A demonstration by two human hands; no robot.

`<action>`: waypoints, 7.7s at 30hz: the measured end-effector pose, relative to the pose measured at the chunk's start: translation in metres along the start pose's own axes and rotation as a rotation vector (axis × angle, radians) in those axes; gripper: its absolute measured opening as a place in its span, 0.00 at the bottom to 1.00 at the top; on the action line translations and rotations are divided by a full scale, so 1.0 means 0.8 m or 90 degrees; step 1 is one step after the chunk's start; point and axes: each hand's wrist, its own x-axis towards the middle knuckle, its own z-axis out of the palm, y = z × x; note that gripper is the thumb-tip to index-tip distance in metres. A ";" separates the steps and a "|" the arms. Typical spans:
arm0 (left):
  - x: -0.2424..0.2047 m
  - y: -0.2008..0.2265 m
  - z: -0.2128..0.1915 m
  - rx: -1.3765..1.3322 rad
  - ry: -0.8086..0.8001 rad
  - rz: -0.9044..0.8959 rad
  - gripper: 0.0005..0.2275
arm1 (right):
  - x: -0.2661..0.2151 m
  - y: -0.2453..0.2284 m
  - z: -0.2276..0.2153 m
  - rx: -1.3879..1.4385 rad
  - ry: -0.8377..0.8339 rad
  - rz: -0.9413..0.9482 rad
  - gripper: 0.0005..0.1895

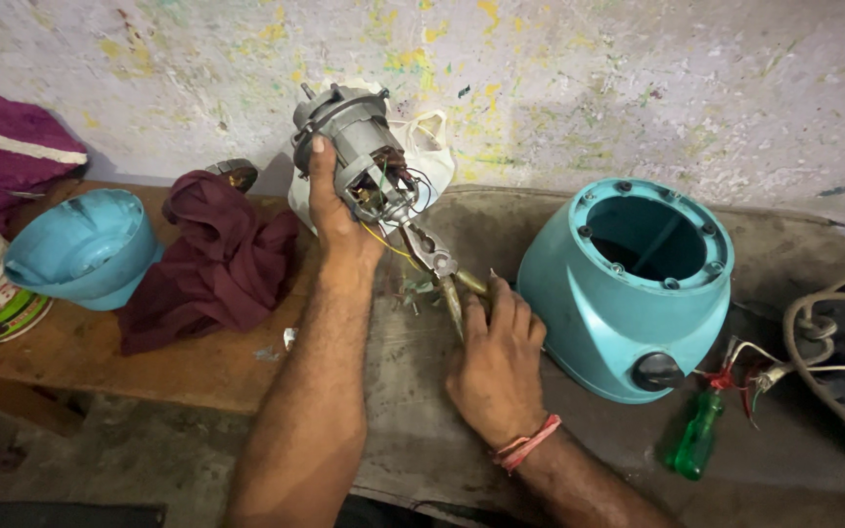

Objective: The person assembles a small electric appliance by inserting a motor into a light blue plastic base and securing it. They then wipe the inside of the base with a maroon cloth. The task involves handling the motor, base, and cleaning cloth.

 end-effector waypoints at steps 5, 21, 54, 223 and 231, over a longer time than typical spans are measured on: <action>0.003 -0.005 -0.003 0.035 0.065 0.021 0.30 | 0.008 -0.005 -0.003 0.003 -0.114 0.089 0.33; -0.013 0.009 0.020 0.019 -0.098 0.089 0.34 | 0.002 0.025 -0.001 0.206 -0.075 0.023 0.23; -0.001 -0.028 0.054 -0.008 -0.132 -0.071 0.33 | -0.007 0.035 -0.040 0.366 -0.027 0.161 0.33; -0.057 -0.108 0.099 0.840 -0.539 -0.162 0.45 | 0.083 0.209 -0.148 0.126 -0.168 -0.040 0.07; -0.056 -0.109 0.101 0.871 -0.559 -0.150 0.44 | 0.082 0.216 -0.140 0.068 -0.161 -0.002 0.09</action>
